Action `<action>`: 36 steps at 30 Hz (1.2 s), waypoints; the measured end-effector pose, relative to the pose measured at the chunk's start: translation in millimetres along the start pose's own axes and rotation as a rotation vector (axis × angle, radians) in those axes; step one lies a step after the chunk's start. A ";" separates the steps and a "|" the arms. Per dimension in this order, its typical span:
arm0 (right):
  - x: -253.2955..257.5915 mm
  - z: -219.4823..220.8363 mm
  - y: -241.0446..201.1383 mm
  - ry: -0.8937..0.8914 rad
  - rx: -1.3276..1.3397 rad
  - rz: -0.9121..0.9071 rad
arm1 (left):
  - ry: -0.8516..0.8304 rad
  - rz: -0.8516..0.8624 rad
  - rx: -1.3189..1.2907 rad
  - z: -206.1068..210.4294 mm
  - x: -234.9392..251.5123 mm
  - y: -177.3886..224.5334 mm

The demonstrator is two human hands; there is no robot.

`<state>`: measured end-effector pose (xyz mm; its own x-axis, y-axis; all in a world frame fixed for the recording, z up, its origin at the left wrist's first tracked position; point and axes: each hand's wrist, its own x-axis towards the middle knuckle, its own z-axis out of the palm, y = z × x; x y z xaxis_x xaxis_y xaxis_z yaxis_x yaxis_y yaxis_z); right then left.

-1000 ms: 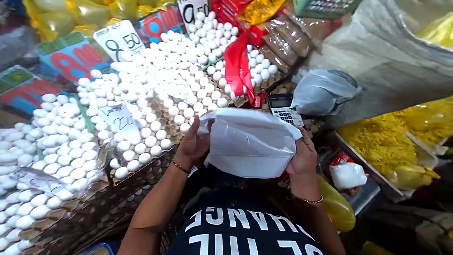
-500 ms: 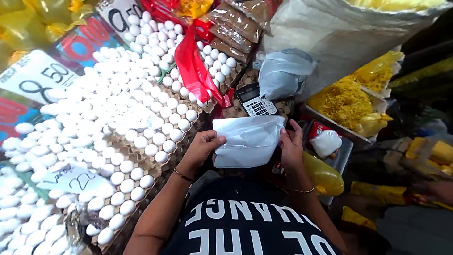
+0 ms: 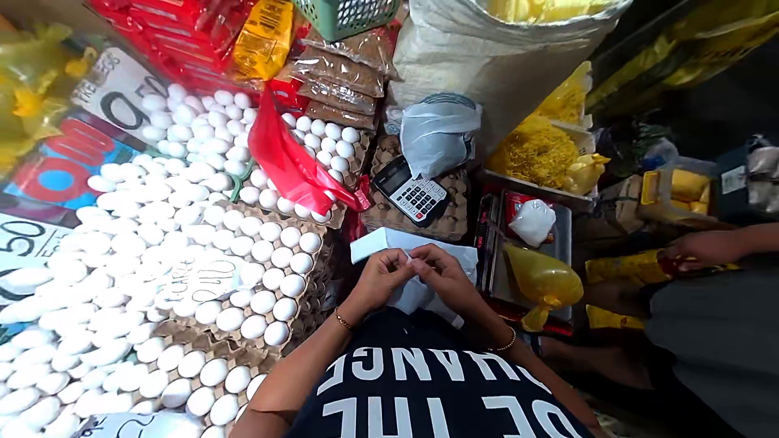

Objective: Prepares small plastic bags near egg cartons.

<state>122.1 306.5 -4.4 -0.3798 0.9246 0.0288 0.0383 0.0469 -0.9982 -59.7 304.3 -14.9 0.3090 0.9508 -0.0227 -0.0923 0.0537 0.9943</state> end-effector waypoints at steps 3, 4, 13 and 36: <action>11.8 -7.2 -3.4 -0.019 -0.014 -0.012 | 0.047 0.019 0.013 0.5 6.1 2.9; 16.0 -11.6 -4.4 -0.018 -0.018 -0.018 | 0.053 0.015 0.019 -0.4 8.0 5.8; 38.8 -45.7 -7.4 -0.017 -0.079 0.006 | 0.183 -0.038 -0.001 2.9 17.8 15.2; 43.0 -56.9 -7.9 -0.166 -0.088 0.069 | 0.063 0.001 -0.033 24.1 31.0 5.1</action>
<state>158.1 367.4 7.7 -0.5201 0.8522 -0.0561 0.1472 0.0247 -0.9888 -27.8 326.7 -8.0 0.2491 0.9680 -0.0296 -0.1243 0.0623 0.9903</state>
